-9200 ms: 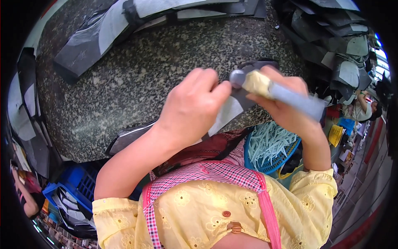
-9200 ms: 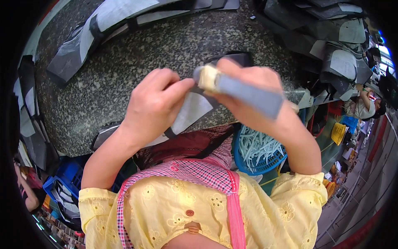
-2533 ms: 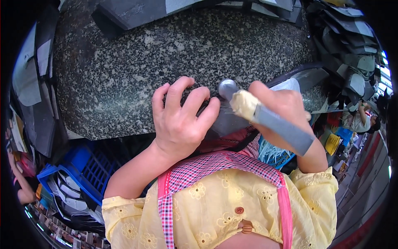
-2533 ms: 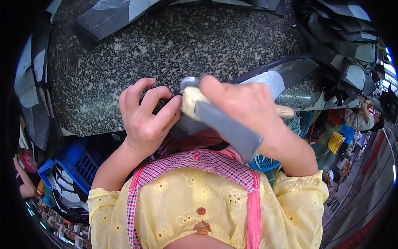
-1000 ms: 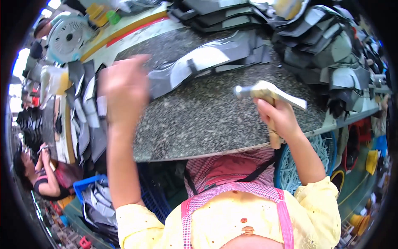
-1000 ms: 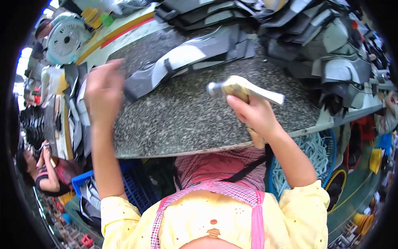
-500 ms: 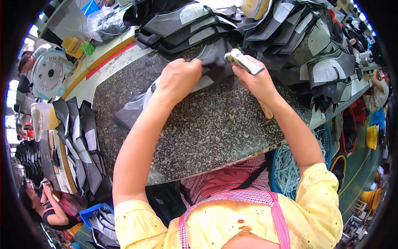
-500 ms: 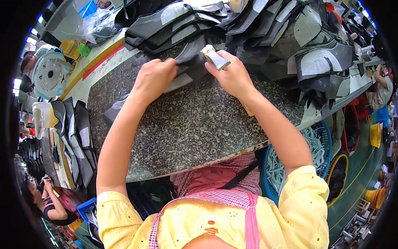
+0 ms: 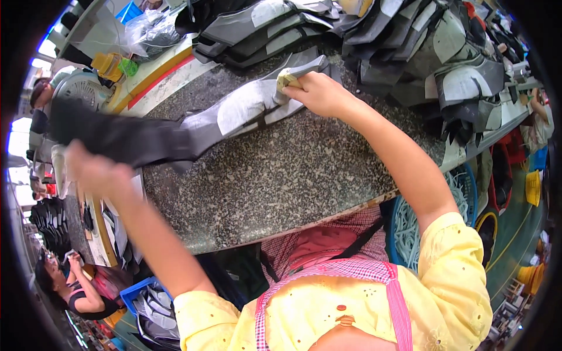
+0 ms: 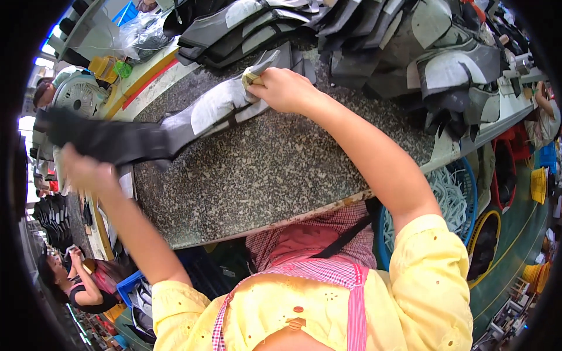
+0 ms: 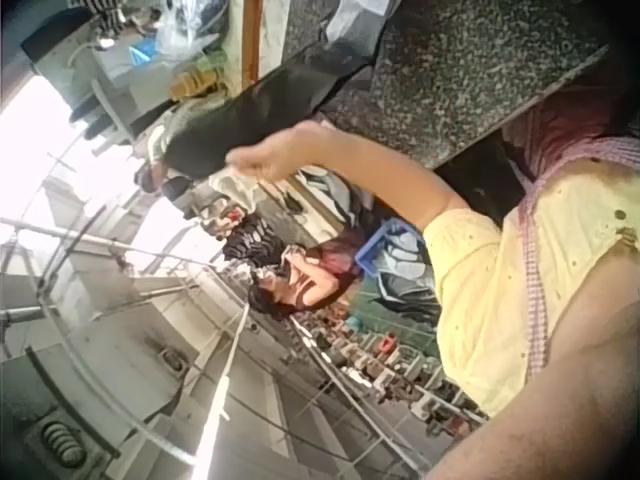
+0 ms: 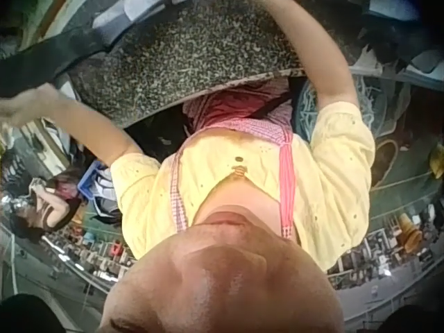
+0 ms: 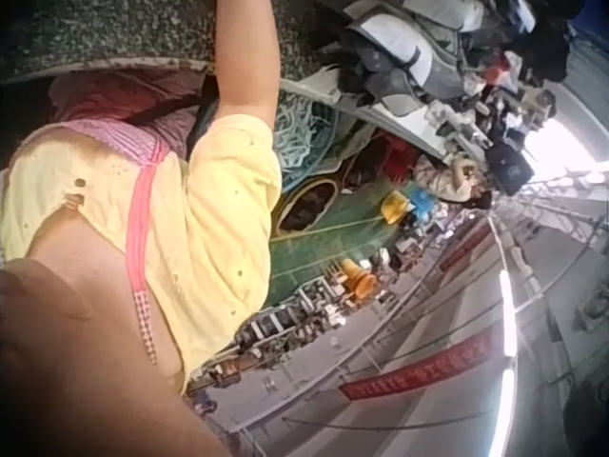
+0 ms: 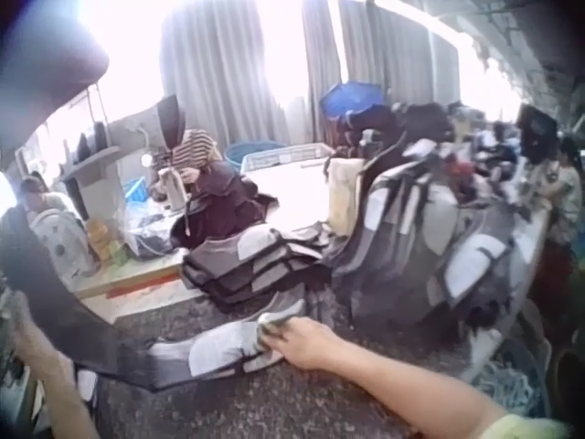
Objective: The person is hammering and assembling various shoe components on a workbench in a factory.
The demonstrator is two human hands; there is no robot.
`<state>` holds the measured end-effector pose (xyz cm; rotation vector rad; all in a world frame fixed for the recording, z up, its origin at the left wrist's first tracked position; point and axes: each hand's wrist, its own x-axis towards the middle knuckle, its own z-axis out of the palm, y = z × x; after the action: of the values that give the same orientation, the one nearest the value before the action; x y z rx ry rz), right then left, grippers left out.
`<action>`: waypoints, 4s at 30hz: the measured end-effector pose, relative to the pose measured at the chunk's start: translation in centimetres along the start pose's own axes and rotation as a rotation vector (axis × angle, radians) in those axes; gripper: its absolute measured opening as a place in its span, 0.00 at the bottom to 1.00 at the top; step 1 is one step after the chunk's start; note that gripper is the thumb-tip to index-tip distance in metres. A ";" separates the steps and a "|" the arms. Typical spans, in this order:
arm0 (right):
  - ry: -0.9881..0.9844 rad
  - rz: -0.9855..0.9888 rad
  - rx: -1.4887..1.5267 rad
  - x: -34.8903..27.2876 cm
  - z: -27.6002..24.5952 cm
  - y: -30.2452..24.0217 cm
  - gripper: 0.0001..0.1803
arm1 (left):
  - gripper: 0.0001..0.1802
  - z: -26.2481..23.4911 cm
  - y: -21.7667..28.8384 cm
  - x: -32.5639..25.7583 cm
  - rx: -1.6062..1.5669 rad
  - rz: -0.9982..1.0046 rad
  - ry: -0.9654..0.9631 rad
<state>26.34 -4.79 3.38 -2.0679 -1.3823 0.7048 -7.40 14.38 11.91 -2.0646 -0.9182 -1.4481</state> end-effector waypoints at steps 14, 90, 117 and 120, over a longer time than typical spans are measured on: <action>-0.107 -0.468 0.086 -13.1 -1.3 -1.1 0.10 | 0.18 -10.4 23.9 -16.5 -0.572 0.183 -0.915; -0.116 -0.222 -0.318 -15.6 2.1 -3.7 0.12 | 0.16 -6.5 20.0 -13.1 -0.768 0.120 -1.055; 0.024 -0.253 -0.422 -13.0 0.4 -3.6 0.12 | 0.15 -5.5 19.7 -14.1 -0.902 0.063 -0.965; 0.074 -0.212 -0.275 -13.0 -0.4 -3.0 0.14 | 0.16 -3.0 22.0 -13.8 -0.860 0.058 -0.905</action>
<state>20.34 -16.04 7.32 -2.0831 -1.7028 0.3629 3.84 -6.16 0.21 -3.4891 -0.5046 -0.8881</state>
